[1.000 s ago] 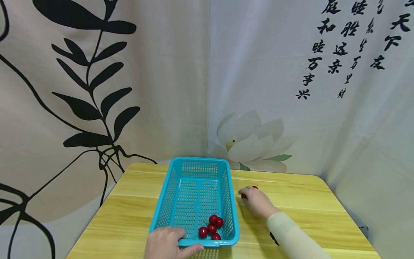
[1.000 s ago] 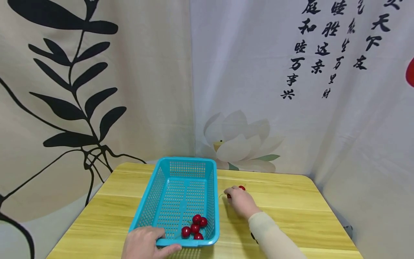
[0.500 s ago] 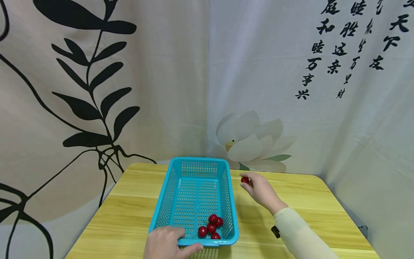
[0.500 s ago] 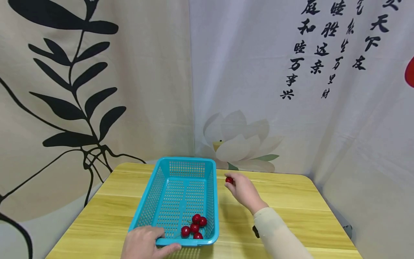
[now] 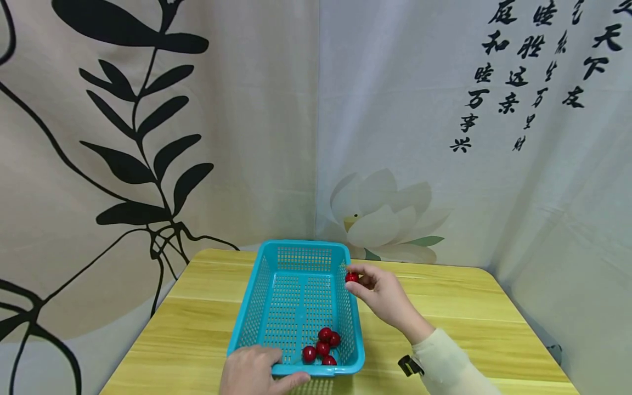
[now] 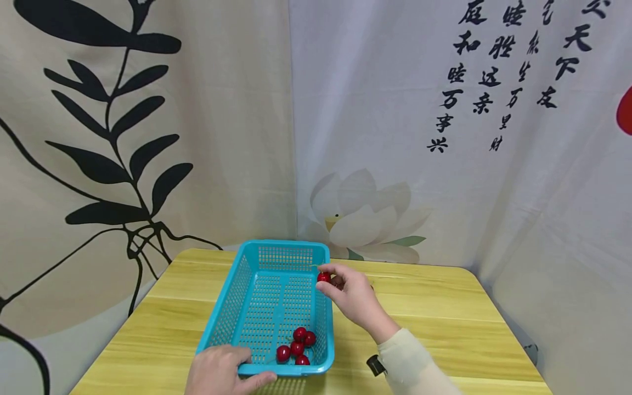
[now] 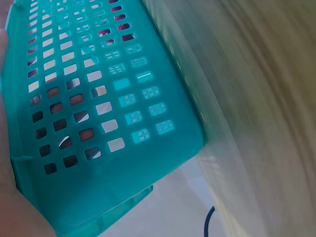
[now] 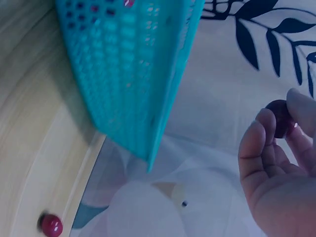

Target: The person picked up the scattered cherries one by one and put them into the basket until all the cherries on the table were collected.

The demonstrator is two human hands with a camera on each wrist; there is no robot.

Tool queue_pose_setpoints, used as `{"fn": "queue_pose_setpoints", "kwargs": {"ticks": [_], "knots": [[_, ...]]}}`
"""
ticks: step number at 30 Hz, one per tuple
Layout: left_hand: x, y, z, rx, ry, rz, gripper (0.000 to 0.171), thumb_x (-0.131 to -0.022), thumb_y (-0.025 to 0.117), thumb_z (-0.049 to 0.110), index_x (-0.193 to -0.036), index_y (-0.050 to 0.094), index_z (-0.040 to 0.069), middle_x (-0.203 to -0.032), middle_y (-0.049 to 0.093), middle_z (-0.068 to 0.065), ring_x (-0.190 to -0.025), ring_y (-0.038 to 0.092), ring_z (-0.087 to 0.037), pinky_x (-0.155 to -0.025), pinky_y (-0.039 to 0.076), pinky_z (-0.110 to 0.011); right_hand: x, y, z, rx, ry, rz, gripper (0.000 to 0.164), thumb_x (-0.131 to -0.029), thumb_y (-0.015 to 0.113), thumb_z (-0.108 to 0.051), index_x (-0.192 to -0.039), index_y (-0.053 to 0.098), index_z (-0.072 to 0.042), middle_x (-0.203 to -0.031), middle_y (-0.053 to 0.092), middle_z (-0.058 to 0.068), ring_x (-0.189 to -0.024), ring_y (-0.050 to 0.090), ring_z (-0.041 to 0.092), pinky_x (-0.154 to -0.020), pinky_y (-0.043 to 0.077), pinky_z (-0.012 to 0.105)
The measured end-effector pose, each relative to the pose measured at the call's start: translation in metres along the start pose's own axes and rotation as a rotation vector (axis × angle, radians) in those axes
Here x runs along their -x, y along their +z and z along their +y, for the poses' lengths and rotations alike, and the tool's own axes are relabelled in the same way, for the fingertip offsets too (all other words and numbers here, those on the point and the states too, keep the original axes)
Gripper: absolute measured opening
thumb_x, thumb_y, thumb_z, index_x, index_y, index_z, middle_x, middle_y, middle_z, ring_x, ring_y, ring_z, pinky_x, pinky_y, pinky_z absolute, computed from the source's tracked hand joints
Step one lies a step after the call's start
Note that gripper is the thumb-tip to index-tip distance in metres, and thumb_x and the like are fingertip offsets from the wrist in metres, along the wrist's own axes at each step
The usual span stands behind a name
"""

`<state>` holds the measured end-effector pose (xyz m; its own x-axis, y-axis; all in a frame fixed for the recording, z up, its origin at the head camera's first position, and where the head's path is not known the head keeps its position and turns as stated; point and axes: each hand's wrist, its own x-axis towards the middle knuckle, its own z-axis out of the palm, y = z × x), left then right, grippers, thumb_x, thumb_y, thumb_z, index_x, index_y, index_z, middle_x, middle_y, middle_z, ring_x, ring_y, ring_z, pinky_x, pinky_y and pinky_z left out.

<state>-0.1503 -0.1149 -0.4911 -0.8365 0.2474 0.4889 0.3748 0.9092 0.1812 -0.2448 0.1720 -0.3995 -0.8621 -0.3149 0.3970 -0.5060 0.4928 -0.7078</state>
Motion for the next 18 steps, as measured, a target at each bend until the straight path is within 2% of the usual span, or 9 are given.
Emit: {"fn": "queue_pose_setpoints", "kwargs": {"ticks": [6, 13, 18], "knots": [[0.000, 0.000, 0.000, 0.004, -0.016, -0.020, 0.066, -0.070, 0.046, 0.092, -0.048, 0.030, 0.032, -0.048, 0.016, 0.013, -0.039, 0.021, -0.007, -0.042, 0.020, -0.027, 0.005, 0.010, -0.014, -0.052, -0.020, -0.075, 0.030, -0.093, 0.071, -0.026, -0.122, 0.065, -0.022, -0.093, 0.069, -0.010, -0.076, 0.062, 0.011, -0.062, 0.055, 0.030], [0.000, 0.002, -0.001, 0.009, 0.009, 0.034, 0.066, -0.069, 0.049, 0.091, -0.049, 0.028, 0.033, -0.049, 0.016, 0.015, -0.040, 0.019, -0.006, -0.042, 0.019, -0.026, 0.010, 0.024, -0.021, -0.061, -0.050, -0.165, 0.030, -0.093, 0.071, -0.025, -0.122, 0.065, -0.024, -0.093, 0.068, -0.011, -0.076, 0.061, 0.011, -0.063, 0.054, 0.031], [0.001, 0.004, -0.003, 0.009, 0.019, 0.054, 0.066, -0.068, 0.050, 0.091, -0.049, 0.027, 0.033, -0.049, 0.016, 0.015, -0.039, 0.018, -0.005, -0.041, 0.017, -0.026, 0.014, 0.036, -0.019, -0.011, -0.084, -0.234, 0.030, -0.092, 0.072, -0.024, -0.122, 0.065, -0.021, -0.103, 0.068, -0.010, -0.077, 0.061, 0.009, -0.066, 0.055, 0.030]]}}
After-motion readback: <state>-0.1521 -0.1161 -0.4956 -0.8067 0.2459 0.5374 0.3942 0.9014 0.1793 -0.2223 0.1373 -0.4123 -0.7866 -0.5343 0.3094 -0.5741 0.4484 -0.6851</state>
